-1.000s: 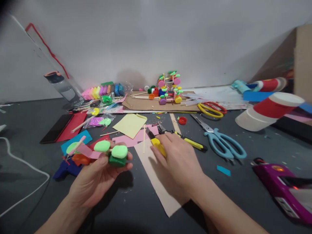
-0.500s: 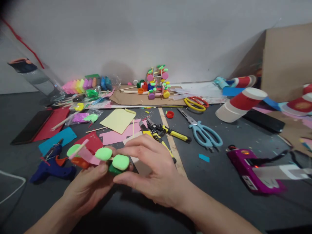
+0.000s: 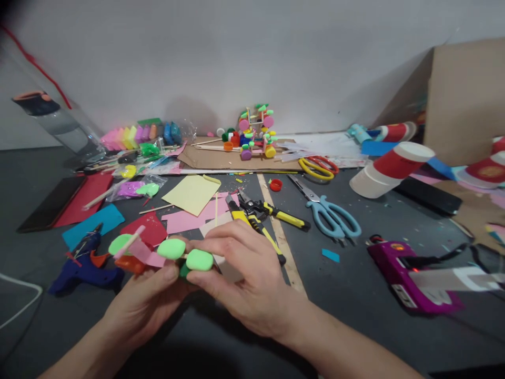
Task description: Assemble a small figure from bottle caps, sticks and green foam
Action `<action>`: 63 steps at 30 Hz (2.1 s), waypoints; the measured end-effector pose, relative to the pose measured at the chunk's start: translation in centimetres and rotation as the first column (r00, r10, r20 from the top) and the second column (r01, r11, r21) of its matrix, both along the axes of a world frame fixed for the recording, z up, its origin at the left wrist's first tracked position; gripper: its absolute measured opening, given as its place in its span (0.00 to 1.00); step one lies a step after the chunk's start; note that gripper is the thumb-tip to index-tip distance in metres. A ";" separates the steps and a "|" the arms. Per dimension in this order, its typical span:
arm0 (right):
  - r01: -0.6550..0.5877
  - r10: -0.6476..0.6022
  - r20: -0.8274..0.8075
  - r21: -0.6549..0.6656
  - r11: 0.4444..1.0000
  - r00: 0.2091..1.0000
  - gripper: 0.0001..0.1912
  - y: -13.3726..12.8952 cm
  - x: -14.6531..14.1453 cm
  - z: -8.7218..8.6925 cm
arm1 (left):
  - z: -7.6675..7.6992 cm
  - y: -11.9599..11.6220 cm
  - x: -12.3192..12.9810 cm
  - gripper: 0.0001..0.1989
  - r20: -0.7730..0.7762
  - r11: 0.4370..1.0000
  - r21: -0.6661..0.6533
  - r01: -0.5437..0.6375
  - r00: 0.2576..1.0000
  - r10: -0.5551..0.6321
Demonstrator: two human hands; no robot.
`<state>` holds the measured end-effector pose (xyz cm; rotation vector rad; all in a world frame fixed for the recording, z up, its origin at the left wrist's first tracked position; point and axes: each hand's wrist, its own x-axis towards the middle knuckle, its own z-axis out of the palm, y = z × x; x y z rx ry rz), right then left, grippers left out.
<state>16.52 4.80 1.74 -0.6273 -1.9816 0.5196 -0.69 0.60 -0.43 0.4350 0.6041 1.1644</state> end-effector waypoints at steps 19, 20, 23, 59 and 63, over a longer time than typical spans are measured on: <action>-0.013 -0.034 0.168 0.273 0.962 0.985 0.07 0.3 1.5 0.8 | 0.0 -0.1 0.0 0.15 0.083 0.993 -0.028 0.116 0.990 -0.113; -0.018 -0.029 0.167 0.275 0.961 0.985 0.07 0.3 1.5 0.8 | 0.0 -0.1 0.0 0.16 0.083 0.993 -0.034 0.112 0.991 -0.109; -0.043 -0.003 0.170 0.264 0.963 0.985 0.08 0.4 1.6 0.8 | 0.2 -0.1 0.0 0.16 0.089 0.993 -0.039 0.108 0.991 -0.104; 0.481 -0.387 0.857 0.195 0.855 0.341 0.09 2.5 1.6 -1.2 | 1.0 0.4 -0.8 0.16 -0.188 0.968 0.147 -0.203 0.955 0.229; 0.522 -0.404 0.855 0.195 0.830 0.324 0.08 2.4 1.2 -1.3 | 0.9 0.6 -1.5 0.14 -0.245 0.954 0.272 -0.122 0.951 0.191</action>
